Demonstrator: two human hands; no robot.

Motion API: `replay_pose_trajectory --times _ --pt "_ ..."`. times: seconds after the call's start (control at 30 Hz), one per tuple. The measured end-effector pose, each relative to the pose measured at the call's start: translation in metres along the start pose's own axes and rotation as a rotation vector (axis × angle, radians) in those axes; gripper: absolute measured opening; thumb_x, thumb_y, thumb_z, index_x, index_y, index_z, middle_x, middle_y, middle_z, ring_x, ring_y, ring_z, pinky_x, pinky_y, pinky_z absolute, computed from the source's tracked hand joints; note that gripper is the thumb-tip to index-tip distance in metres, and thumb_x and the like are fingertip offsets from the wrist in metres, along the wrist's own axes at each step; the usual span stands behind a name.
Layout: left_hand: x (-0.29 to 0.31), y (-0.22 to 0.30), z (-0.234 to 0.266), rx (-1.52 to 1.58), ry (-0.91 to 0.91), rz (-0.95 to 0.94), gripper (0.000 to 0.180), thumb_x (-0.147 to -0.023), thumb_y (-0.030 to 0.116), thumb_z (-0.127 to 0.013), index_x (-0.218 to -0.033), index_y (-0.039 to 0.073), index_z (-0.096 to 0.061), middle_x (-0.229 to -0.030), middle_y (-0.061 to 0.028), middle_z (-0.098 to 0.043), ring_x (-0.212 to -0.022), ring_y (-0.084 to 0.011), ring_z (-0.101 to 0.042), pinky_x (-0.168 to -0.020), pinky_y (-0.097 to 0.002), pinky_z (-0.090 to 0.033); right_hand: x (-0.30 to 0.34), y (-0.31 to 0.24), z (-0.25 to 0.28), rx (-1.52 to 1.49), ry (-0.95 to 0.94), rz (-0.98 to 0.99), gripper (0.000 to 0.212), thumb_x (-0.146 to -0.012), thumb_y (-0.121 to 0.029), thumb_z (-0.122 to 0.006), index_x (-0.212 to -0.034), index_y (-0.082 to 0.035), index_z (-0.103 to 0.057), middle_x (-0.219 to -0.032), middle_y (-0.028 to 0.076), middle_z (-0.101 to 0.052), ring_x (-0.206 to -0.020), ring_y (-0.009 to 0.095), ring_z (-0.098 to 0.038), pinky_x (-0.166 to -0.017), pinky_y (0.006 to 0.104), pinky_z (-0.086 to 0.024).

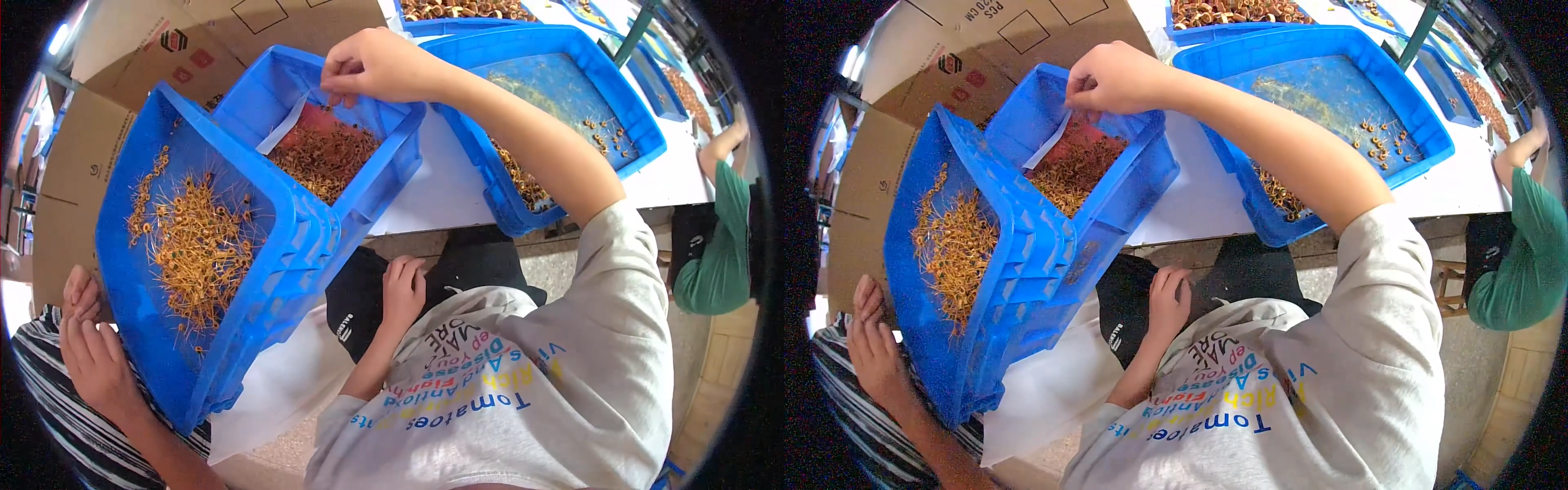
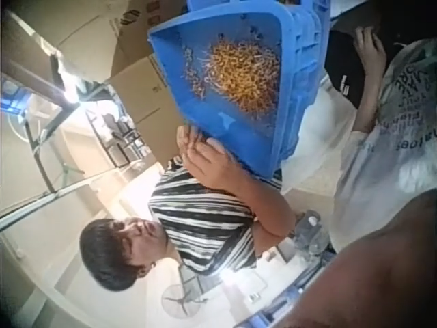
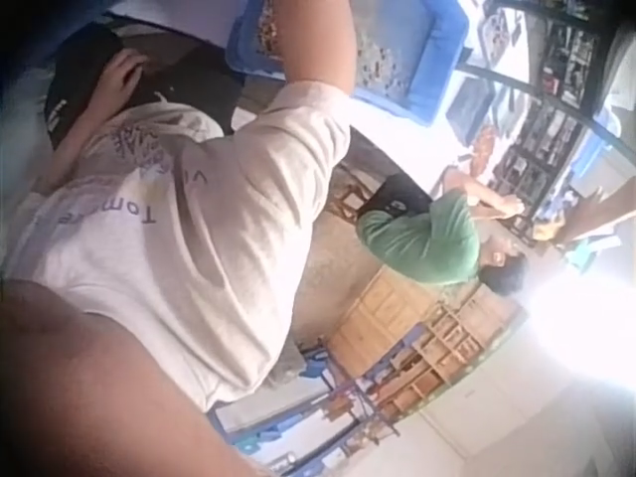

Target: Assembling small metal terminals and wires at a workshop bench.

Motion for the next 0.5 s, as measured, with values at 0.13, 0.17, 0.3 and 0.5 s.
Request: replay_pose_trajectory --times 0.13,0.17,0.3,0.5 --pt "-0.025 0.043 0.010 0.081 0.061 -0.078 0.022 -0.083 -0.003 -0.059 -0.103 0.003 -0.065 -0.106 -0.0089 -0.062 -0.090 -0.0256 -0.059 -0.082 -0.0346 -0.048 0.009 0.004 0.005 -0.181 0.045 -0.070 0.016 -0.094 -0.015 -0.065 -0.092 -0.001 -0.072 -0.085 0.011 -0.074 -0.070 0.017 -0.072 -0.069 0.0259 -0.058" --pt "-0.030 0.054 0.014 0.104 0.076 -0.103 0.021 -0.084 -0.004 -0.059 -0.103 0.002 -0.065 -0.105 -0.0092 -0.063 -0.089 -0.0246 -0.059 -0.081 -0.0339 -0.048 0.013 0.006 0.006 -0.245 0.065 -0.098 0.017 -0.095 -0.017 -0.064 -0.093 -0.001 -0.071 -0.085 0.011 -0.074 -0.071 0.017 -0.072 -0.069 0.0259 -0.059" --pt "-0.051 0.089 0.030 0.240 0.165 -0.136 0.017 -0.086 -0.004 -0.057 -0.101 0.000 -0.066 -0.104 -0.0104 -0.063 -0.085 -0.0229 -0.060 -0.079 -0.0319 -0.049 0.021 0.005 0.009 -0.307 0.067 -0.108 0.016 -0.093 -0.016 -0.065 -0.092 -0.001 -0.072 -0.085 0.009 -0.074 -0.073 0.015 -0.073 -0.069 0.0238 -0.057" --pt "-0.079 0.120 0.063 0.273 0.299 -0.196 0.018 -0.089 -0.004 -0.056 -0.104 -0.002 -0.064 -0.106 -0.0119 -0.064 -0.084 -0.0211 -0.061 -0.080 -0.0297 -0.049 0.019 0.037 0.003 -0.555 0.012 -0.180 0.016 -0.094 -0.014 -0.064 -0.096 -0.001 -0.071 -0.086 0.010 -0.074 -0.074 0.015 -0.072 -0.069 0.0231 -0.056"
Point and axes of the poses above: each hand's wrist, its own x-axis away from the middle knuckle, its own z-axis out of the back of the hand, y = z × x, the point moved 3 cm from there along -x, towards the middle knuckle
